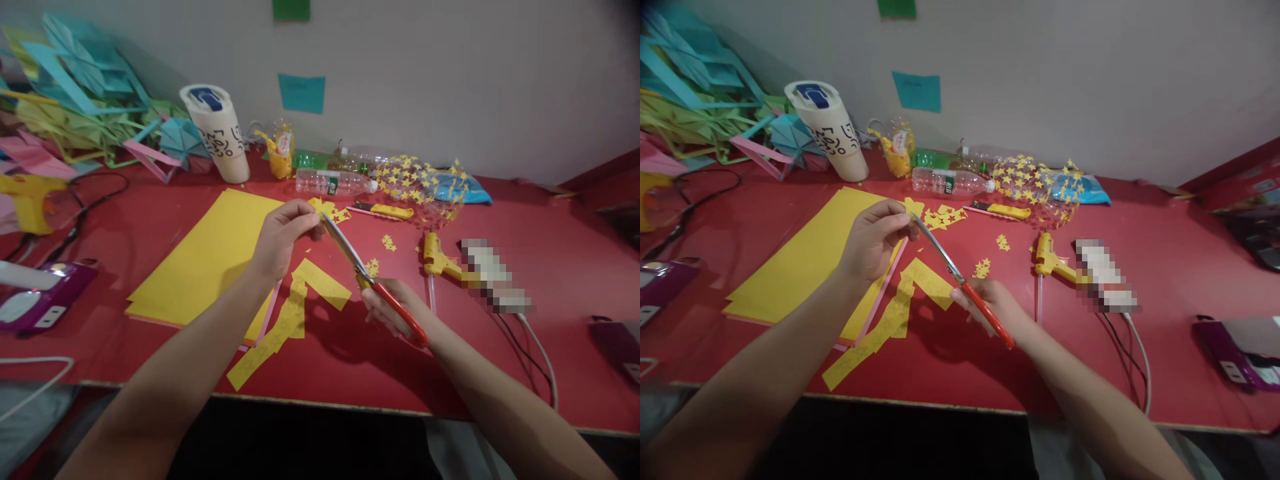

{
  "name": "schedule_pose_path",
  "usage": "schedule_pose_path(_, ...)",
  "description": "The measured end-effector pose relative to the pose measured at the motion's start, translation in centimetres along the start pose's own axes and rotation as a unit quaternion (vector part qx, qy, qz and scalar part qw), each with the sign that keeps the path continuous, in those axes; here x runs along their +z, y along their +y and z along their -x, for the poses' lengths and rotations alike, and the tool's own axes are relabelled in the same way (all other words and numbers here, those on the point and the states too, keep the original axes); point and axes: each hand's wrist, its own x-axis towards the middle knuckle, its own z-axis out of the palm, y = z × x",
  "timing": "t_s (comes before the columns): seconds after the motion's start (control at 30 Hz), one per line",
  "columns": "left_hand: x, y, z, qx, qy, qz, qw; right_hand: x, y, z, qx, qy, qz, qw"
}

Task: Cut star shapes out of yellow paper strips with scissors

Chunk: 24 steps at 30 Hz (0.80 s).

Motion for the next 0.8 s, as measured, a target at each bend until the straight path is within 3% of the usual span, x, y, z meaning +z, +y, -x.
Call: schedule_pose_path(0.8,-0.36,-0.03,-0.16,0.010,0.002,-0.041,0.999,-0.10,-0.16,-0.16,-0.005,-0.004,0.000,1.000)
